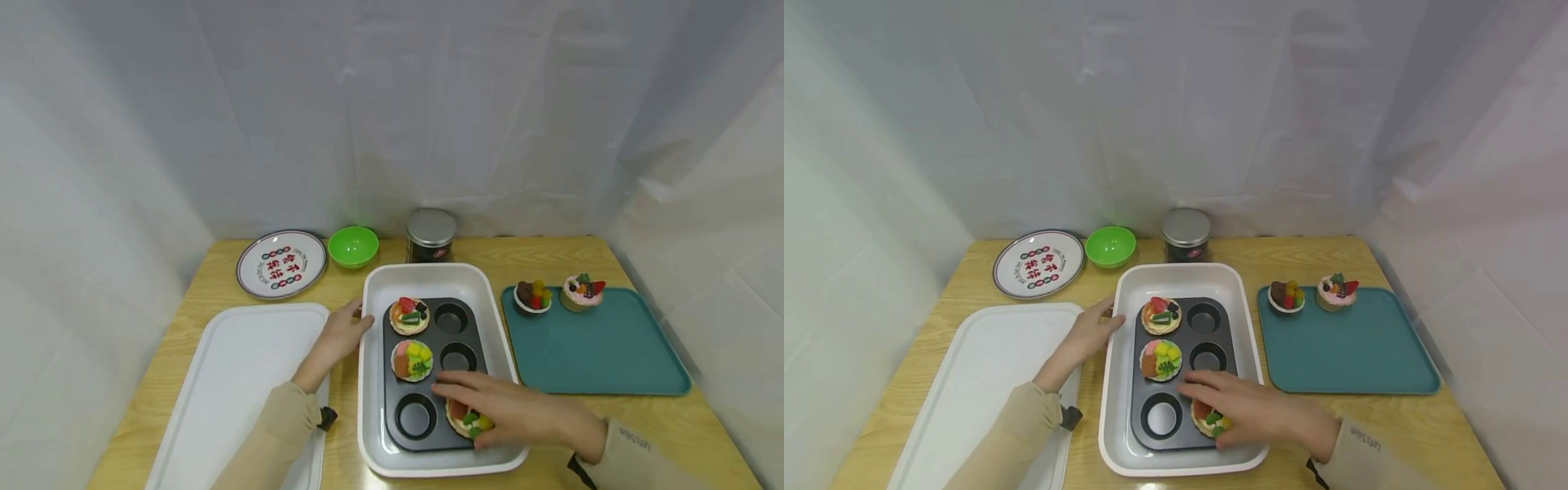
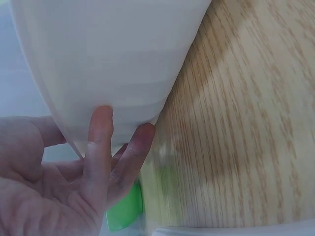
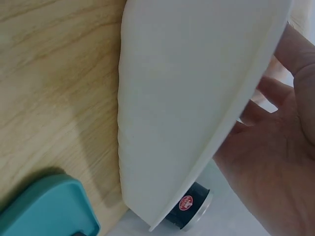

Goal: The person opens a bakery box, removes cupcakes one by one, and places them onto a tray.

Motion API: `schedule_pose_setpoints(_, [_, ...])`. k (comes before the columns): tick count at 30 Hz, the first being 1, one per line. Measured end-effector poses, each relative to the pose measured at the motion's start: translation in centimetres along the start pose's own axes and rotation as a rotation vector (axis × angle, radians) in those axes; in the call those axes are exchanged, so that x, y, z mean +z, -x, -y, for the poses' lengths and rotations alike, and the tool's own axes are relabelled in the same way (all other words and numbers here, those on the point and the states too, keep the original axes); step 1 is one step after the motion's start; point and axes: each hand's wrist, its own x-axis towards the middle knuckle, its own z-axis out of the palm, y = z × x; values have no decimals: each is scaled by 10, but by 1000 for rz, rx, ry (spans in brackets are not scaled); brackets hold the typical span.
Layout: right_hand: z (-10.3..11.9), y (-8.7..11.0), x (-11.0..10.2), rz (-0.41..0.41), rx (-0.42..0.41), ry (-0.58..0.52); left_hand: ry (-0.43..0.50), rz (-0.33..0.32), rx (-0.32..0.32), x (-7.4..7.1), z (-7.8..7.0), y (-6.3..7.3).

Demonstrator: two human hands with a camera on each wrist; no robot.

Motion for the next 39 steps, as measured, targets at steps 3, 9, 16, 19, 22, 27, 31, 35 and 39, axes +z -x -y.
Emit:
schedule_pose_setpoints(3, [0,0,4,-10,-20,60,-2,-1,-3,0,1,0])
schedule_pose_setpoints(9, [-1,-1,7,-37,-53,125,-7,-3,-8,0,1,-1])
schedule_pose_setpoints(16, [-1,-3,10,-83,-80,200,-8,-5,0,-1,2,-1])
schedule_pose_setpoints(19, [-1,-3,11,-98,-95,219,-7,0,-5,-1,2,-1])
schedule_pose_setpoints(22, [-1,-4,12,-109,-96,225,-7,2,-7,-1,2,-1])
schedule_pose_setpoints(27, [-2,-4,12,-114,-70,191,-4,2,-8,-1,1,0])
schedule_pose_setpoints(31, [-1,-4,10,-112,-53,121,3,1,-6,0,0,1])
schedule_pose_setpoints(35, [-1,-4,7,-124,-13,29,9,-3,-3,1,0,0])
schedule_pose_setpoints(39, [0,-4,5,-168,2,-17,8,-6,1,1,0,0])
